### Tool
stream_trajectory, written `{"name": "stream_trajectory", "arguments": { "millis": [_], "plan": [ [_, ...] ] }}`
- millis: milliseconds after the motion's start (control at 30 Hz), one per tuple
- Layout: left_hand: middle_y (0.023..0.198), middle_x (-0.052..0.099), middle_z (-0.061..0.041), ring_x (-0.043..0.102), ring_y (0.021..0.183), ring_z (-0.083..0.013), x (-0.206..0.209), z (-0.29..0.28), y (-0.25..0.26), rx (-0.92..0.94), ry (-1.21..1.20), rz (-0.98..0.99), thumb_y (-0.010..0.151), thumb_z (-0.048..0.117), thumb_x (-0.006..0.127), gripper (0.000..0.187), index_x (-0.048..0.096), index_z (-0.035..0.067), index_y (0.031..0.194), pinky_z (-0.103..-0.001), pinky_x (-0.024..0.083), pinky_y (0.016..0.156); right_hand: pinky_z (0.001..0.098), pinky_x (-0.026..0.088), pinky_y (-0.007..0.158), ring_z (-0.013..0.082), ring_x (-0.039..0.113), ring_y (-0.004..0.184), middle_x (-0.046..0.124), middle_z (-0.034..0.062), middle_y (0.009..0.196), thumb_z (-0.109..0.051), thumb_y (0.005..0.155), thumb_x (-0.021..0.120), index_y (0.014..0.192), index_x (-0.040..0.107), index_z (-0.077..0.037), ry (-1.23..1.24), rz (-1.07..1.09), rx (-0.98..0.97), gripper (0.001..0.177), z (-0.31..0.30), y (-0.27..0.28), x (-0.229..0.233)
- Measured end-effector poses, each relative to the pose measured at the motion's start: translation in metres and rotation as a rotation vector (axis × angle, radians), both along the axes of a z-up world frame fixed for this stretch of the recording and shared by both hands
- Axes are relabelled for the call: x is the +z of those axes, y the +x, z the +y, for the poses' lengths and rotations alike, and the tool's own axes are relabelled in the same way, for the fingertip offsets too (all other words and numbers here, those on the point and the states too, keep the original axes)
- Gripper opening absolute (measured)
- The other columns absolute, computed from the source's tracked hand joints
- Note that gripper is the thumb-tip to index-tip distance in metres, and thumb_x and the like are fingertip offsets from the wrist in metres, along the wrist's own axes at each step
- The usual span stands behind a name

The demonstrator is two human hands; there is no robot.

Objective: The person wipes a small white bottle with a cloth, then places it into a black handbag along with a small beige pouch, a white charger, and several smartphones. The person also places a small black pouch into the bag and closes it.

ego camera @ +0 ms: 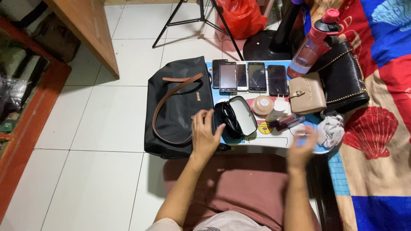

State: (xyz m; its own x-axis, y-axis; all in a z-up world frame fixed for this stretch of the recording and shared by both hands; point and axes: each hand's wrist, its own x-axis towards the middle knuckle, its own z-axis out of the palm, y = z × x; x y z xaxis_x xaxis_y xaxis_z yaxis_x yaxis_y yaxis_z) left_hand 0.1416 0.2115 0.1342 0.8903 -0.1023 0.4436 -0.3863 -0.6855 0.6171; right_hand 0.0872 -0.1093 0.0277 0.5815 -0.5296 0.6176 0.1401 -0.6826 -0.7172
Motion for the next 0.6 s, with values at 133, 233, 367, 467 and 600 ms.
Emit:
{"name": "stream_trajectory", "arguments": {
  "millis": [133,233,367,467,600],
  "plan": [
    [0.131,0.054,-0.016,0.046,0.131,-0.0339,-0.022,-0.016,-0.014,0.040,0.220,0.058,0.091,0.038,0.072,0.048,0.066,0.002,0.124,-0.058,0.026,0.116,0.0334,0.055,0.093,0.0208,0.067,0.108,0.069,0.0137,0.121,-0.014,0.102,0.068,0.138,0.056,-0.005,0.206,0.236,0.290,0.039,0.080,0.010,-0.002],
    [0.142,0.047,-0.021,0.035,0.139,-0.0375,-0.037,-0.025,-0.017,0.044,0.413,0.106,0.094,0.040,0.068,0.048,0.067,-0.002,0.116,-0.067,0.015,0.112,0.0329,0.055,0.089,0.0208,0.067,0.107,0.068,0.0147,0.124,-0.017,0.098,0.072,0.145,0.048,-0.004,0.282,0.259,0.356,0.055,0.108,0.029,0.010],
    [0.150,0.039,-0.022,0.028,0.144,-0.0401,-0.050,-0.023,-0.017,0.002,0.352,0.113,0.098,0.031,0.062,0.038,0.067,0.001,0.122,-0.070,0.011,0.112,0.0342,0.057,0.088,0.0237,0.061,0.120,0.059,0.0173,0.139,-0.018,0.089,0.078,0.149,0.042,-0.003,0.276,0.145,0.474,0.072,0.125,0.033,0.025],
    [0.149,0.037,-0.023,0.028,0.143,-0.0416,-0.053,-0.020,-0.016,-0.041,0.288,0.122,0.094,0.020,0.061,0.040,0.064,0.010,0.132,-0.072,0.010,0.110,0.0384,0.055,0.096,0.0304,0.052,0.132,0.047,0.0202,0.146,-0.019,0.079,0.085,0.150,0.040,-0.004,0.168,0.109,0.603,0.086,0.136,0.028,0.030],
    [0.146,0.040,-0.021,0.032,0.140,-0.0379,-0.050,-0.020,-0.013,-0.052,0.285,0.129,0.090,0.014,0.064,0.052,0.059,0.016,0.142,-0.072,0.012,0.109,0.0510,0.043,0.108,0.0422,0.046,0.132,0.039,0.0235,0.148,-0.021,0.067,0.092,0.149,0.042,-0.005,-0.202,0.230,0.532,0.097,0.145,0.029,0.035]
  ]
}}
